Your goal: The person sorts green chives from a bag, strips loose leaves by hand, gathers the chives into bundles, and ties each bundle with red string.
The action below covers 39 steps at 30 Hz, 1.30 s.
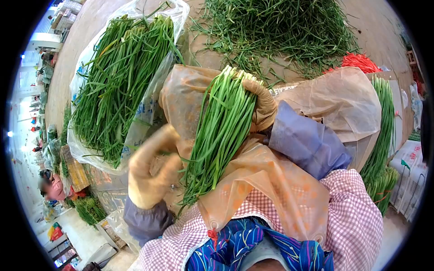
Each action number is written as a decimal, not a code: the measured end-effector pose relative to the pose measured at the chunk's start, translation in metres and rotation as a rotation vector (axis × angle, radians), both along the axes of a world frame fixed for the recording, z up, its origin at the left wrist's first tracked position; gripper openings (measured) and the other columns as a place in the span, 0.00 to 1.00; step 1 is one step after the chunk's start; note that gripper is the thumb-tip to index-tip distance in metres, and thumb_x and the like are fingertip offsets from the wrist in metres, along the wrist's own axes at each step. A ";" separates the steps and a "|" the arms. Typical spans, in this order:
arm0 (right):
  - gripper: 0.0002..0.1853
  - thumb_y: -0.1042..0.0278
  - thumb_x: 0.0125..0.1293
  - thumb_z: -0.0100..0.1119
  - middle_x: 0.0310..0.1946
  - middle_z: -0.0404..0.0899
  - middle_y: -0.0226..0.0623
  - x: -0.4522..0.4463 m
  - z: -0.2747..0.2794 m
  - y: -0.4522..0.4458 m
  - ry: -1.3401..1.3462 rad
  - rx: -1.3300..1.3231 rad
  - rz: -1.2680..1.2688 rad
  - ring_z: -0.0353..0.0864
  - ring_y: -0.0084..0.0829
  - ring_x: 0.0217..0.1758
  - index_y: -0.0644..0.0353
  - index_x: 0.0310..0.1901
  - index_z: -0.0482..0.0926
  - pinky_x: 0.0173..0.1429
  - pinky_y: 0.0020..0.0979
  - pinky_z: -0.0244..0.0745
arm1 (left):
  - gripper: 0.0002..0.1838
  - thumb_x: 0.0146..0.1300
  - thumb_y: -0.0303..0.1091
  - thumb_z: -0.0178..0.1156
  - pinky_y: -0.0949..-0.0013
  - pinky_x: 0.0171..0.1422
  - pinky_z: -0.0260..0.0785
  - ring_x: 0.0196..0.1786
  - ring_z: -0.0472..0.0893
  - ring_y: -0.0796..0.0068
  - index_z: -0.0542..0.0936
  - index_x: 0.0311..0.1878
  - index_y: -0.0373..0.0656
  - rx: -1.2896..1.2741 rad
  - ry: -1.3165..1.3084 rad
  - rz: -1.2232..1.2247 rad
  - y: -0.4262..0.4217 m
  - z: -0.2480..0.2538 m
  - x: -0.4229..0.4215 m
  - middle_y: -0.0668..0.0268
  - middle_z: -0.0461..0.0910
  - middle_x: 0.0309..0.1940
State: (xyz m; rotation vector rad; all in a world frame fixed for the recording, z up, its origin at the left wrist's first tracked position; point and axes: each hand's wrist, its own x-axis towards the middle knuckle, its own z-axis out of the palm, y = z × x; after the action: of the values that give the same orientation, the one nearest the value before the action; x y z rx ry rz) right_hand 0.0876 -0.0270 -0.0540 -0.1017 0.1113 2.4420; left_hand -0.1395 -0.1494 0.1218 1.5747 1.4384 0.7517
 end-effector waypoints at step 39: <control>0.18 0.67 0.65 0.64 0.40 0.79 0.39 0.001 0.017 0.007 -0.280 0.142 -0.160 0.81 0.41 0.47 0.57 0.54 0.73 0.54 0.44 0.82 | 0.08 0.59 0.28 0.66 0.63 0.42 0.71 0.35 0.79 0.59 0.82 0.41 0.39 0.418 0.277 -0.344 0.087 -0.056 0.045 0.60 0.79 0.31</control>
State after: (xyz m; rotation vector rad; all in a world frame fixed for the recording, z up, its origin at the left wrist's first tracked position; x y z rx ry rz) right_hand 0.0885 -0.0201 -0.0368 -0.3552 -0.1711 2.2435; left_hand -0.0945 -0.0627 0.0658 2.2531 1.1947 0.6729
